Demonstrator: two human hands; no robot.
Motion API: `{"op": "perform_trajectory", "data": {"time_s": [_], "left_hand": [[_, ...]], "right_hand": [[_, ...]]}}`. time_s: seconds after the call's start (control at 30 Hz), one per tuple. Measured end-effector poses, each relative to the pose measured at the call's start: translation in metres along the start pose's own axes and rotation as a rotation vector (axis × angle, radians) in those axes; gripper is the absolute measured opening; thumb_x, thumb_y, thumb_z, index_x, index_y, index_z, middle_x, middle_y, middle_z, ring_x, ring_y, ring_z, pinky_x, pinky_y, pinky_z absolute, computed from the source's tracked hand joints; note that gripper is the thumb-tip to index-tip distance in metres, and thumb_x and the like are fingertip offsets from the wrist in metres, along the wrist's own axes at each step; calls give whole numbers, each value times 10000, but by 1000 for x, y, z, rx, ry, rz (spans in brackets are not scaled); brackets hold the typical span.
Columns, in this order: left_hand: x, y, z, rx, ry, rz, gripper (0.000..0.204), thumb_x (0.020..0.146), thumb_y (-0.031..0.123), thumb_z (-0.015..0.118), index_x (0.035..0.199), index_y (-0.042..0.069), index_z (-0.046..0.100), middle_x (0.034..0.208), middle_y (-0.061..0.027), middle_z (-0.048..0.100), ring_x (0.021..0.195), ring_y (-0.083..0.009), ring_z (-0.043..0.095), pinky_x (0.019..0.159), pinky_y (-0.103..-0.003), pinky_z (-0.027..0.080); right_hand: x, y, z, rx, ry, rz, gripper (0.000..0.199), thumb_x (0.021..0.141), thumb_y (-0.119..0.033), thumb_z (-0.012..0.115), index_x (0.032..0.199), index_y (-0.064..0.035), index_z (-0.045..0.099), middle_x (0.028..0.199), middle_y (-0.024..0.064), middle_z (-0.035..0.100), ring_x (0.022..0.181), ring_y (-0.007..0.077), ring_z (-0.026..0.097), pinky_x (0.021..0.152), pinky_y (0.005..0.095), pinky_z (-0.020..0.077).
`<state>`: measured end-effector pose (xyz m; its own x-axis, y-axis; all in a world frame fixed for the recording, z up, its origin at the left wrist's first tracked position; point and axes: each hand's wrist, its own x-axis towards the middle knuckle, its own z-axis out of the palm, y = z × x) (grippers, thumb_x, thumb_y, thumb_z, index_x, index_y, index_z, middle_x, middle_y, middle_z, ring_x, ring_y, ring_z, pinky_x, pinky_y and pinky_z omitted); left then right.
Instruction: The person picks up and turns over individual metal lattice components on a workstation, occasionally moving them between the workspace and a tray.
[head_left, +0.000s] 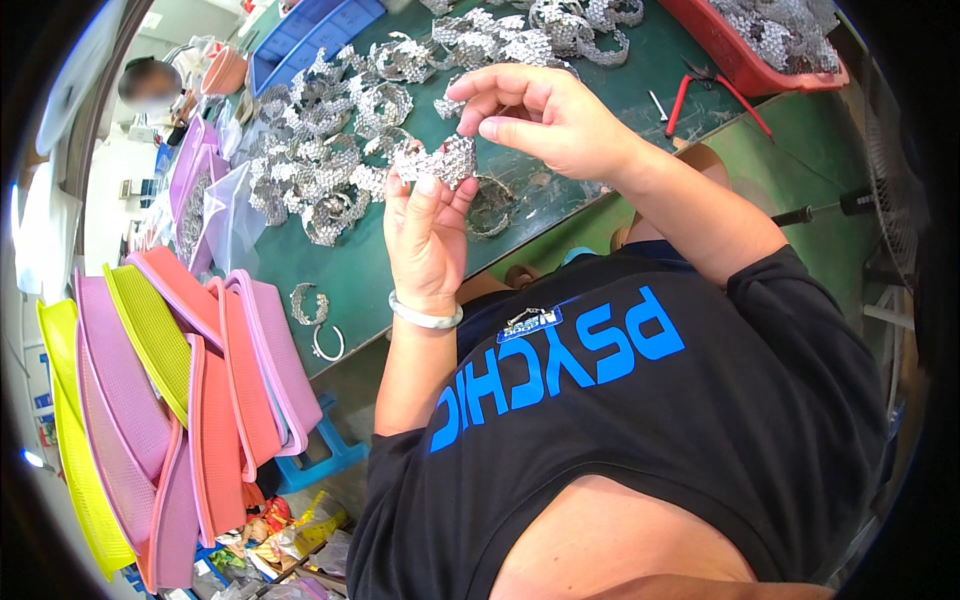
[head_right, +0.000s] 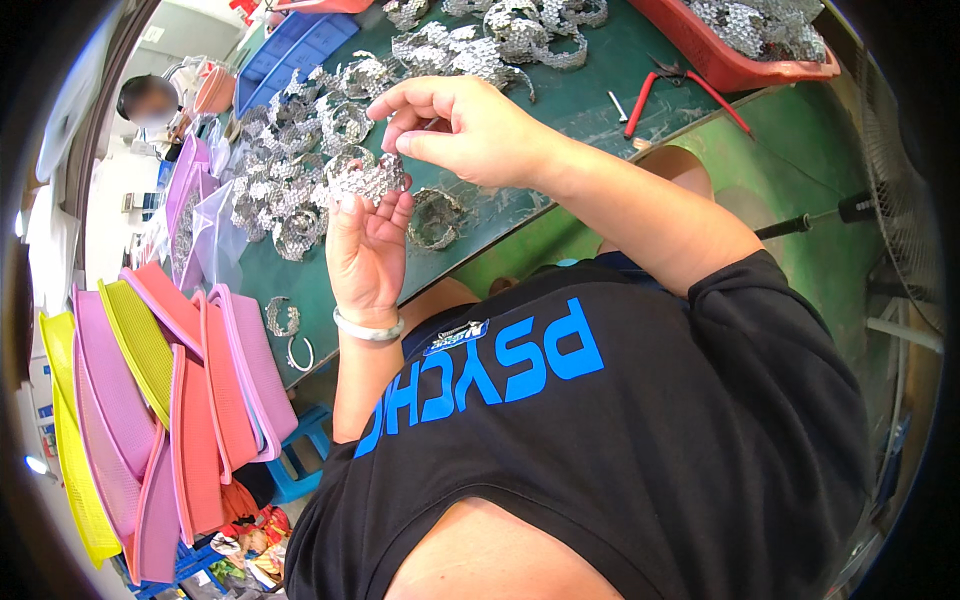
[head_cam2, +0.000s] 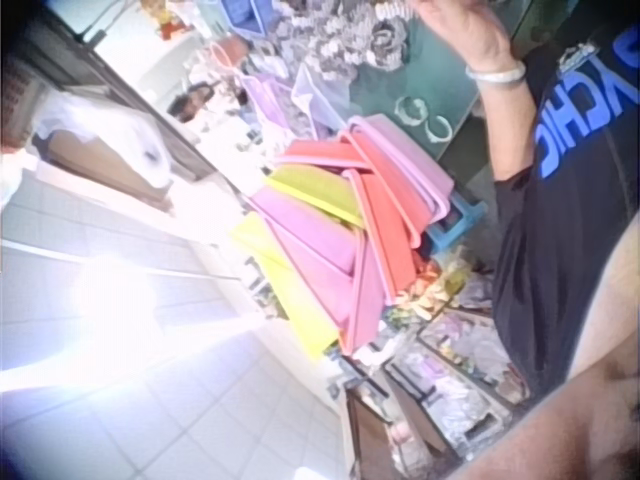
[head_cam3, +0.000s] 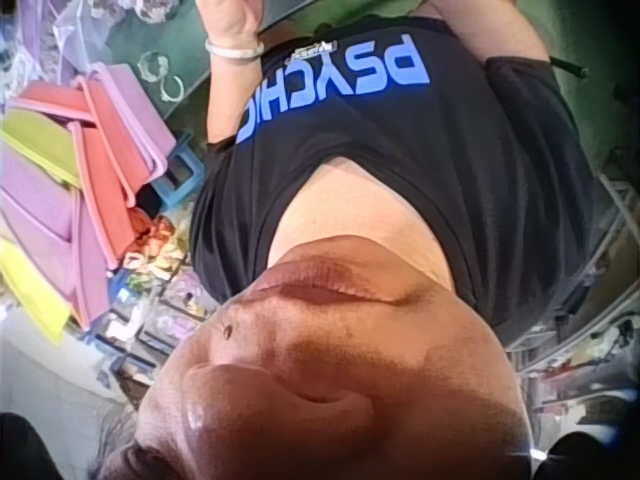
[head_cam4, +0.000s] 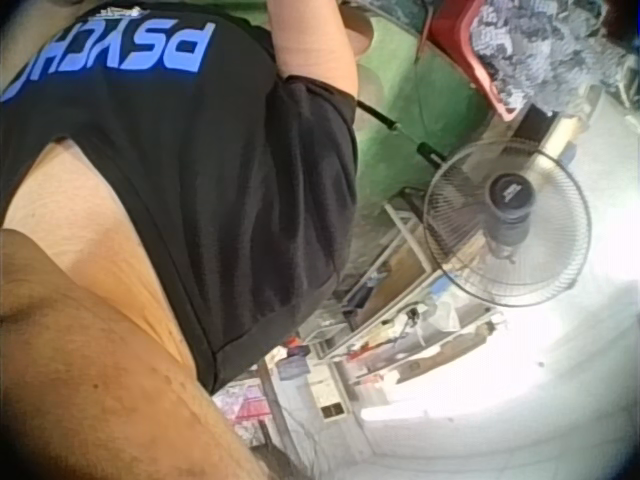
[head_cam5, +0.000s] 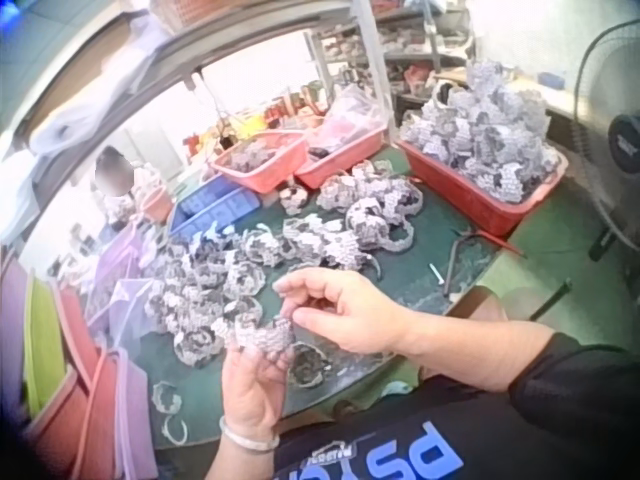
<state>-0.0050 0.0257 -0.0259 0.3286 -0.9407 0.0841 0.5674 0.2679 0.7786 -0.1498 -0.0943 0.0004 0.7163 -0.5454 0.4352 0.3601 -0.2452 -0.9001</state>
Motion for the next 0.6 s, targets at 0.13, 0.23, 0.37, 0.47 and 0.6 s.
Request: {"op": "perform_trajectory", "data": {"time_s": [0.13, 0.23, 0.37, 0.47, 0.6], "left_hand": [[2, -1, -3, -63, 22, -78, 417, 882, 246, 508, 1215, 14, 412, 1138, -174, 519, 1028, -290, 521, 883, -383, 436], [2, 0, -2, -150, 4, -143, 439, 887, 282, 497, 1221, 12, 407, 1136, -189, 523, 1024, -293, 524, 875, -380, 439], [3, 4, 3, -257, -21, -223, 427, 888, 317, 496, 1195, 26, 439, 1135, -180, 535, 995, -276, 545, 844, -371, 451], [5, 3, -1, -310, -40, -266, 446, 886, 351, 483, 1175, 12, 456, 1146, -193, 530, 986, -281, 552, 837, -371, 454], [6, 1, -5, -376, -36, -286, 457, 883, 372, 471, 1152, 3, 471, 1134, -197, 539, 969, -286, 564, 820, -376, 462]], "right_hand": [[-1, 3, -1, -4, 12, -3, 328, 823, 15, 509, 1150, -2, 514, 933, 58, 601, 919, 112, 555, 840, 258, 431], [-1, 4, -2, 18, 16, -4, 329, 822, 12, 512, 1150, -4, 515, 934, 59, 601, 917, 113, 554, 838, 257, 431], [-1, 3, -1, 43, 12, 17, 332, 822, 11, 513, 1153, -7, 513, 933, 56, 598, 918, 113, 552, 837, 257, 432], [-2, 3, 0, 69, 12, 33, 334, 823, 10, 513, 1156, -11, 511, 935, 54, 596, 920, 112, 549, 836, 259, 432], [-1, 3, 1, 87, -2, 35, 337, 824, 10, 511, 1160, -14, 508, 939, 54, 594, 917, 111, 546, 831, 258, 434]]}}
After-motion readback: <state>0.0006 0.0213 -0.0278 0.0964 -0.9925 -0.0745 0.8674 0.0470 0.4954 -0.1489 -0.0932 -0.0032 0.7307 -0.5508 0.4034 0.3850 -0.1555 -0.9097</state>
